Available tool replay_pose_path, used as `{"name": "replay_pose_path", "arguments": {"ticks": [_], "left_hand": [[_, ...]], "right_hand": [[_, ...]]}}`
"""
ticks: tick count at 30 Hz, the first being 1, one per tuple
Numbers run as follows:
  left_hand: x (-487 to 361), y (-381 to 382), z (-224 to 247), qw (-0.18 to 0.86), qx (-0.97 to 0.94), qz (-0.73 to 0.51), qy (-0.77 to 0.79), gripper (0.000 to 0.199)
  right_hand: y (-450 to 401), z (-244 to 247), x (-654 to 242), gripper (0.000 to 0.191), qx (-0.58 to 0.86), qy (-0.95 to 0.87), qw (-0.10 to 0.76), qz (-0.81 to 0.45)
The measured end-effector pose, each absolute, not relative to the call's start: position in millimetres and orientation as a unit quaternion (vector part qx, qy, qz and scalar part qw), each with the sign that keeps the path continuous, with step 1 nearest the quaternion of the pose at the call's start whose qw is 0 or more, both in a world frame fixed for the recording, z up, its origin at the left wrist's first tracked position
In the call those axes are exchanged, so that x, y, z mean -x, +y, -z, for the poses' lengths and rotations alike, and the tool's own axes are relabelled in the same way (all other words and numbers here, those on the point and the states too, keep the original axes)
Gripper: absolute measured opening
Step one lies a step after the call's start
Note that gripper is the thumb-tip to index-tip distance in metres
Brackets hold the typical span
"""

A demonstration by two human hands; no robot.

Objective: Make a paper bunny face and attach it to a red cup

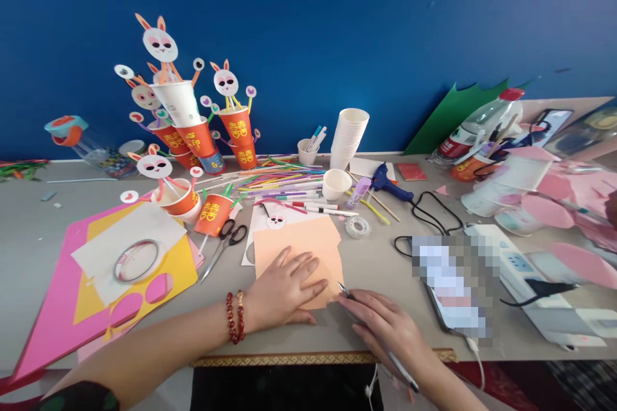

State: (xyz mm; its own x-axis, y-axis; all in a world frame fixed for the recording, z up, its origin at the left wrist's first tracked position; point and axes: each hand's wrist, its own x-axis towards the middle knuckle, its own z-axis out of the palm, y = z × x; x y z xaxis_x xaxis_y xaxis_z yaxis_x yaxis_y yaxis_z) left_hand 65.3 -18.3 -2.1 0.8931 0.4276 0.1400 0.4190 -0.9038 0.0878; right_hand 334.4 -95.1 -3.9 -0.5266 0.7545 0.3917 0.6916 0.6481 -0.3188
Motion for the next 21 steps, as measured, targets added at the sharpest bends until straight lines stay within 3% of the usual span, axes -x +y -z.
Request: {"name": "replay_pose_path", "arguments": {"ticks": [5, 14, 21], "left_hand": [[-60.4, -17.7, 2.5, 0.053, -0.971, -0.071, 0.221, 0.054], [-57.1, -17.8, 1.0, 0.15, -0.948, -0.094, 0.264, 0.079], [-59.9, -20.0, 3.9, 0.079, -0.964, -0.078, 0.24, 0.051]], "right_hand": [[-88.8, 4.2, -338.8, 0.034, 0.472, -0.82, 0.298, -0.128], [-76.5, 13.4, -299.1, 0.043, 0.432, -0.842, 0.252, -0.204], [-59.7, -6.2, -322.5, 0.027, 0.562, -0.723, 0.335, -0.22]]}}
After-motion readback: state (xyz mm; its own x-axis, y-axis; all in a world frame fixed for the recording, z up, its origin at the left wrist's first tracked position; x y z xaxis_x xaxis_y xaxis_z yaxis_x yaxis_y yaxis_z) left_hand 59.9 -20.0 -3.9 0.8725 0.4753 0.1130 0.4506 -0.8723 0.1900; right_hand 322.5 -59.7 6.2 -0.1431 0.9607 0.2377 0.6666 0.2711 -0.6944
